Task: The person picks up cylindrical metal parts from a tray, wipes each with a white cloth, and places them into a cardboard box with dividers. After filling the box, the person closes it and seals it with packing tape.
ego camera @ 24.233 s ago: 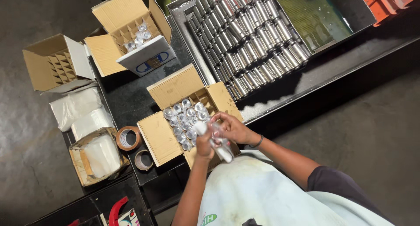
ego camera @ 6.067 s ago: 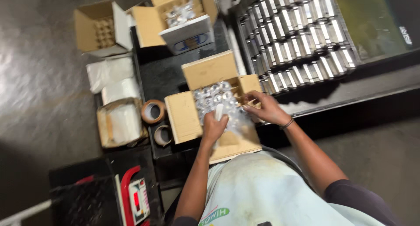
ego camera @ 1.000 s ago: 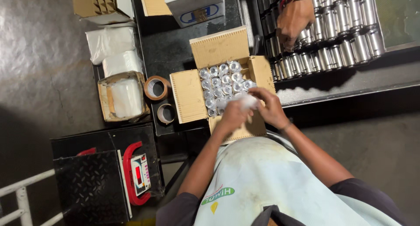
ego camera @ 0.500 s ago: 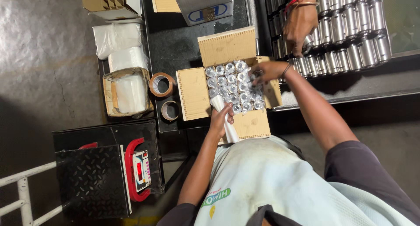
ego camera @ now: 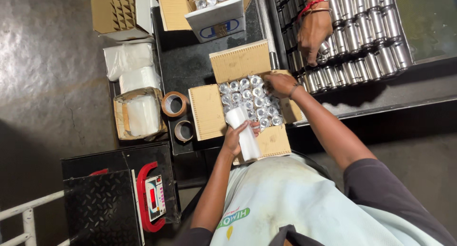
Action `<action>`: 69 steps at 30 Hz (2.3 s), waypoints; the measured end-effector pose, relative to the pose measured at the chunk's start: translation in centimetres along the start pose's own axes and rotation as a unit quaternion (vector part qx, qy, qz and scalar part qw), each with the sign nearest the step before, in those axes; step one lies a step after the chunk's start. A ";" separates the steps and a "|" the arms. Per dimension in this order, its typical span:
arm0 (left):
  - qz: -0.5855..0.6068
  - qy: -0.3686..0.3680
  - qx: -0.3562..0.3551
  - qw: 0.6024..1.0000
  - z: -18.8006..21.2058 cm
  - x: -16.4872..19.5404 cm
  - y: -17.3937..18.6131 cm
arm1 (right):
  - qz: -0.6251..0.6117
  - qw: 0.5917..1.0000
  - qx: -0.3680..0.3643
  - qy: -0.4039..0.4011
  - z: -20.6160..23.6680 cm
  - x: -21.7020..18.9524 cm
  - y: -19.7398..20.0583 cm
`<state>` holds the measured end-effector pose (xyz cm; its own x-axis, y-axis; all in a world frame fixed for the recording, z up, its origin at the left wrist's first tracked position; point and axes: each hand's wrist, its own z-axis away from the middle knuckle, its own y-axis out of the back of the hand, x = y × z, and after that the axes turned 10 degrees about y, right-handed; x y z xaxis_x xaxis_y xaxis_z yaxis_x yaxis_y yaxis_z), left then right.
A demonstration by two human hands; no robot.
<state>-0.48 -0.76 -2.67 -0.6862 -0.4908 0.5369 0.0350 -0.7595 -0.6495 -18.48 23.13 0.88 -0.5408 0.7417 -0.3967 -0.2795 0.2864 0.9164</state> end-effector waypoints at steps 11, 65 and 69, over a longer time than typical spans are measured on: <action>0.130 -0.066 0.077 0.986 -1.1 -0.8 0.5 | -0.233 0.961 0.151 -0.012 8.6 -12.5 -3.6; -0.519 -0.254 0.290 0.763 5.2 6.1 -7.3 | -0.081 0.944 0.067 -0.314 18.3 -5.6 0.2; -0.522 -0.245 0.279 0.768 5.0 5.9 -7.2 | -0.039 0.934 0.180 -0.305 17.6 -2.3 -0.2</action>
<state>-1.16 -0.33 7.87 -0.2009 0.5120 0.8352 0.0508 -0.8460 0.5308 -3.22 32.04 2.52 0.0543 0.8863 -0.4599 0.0461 0.4578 0.8878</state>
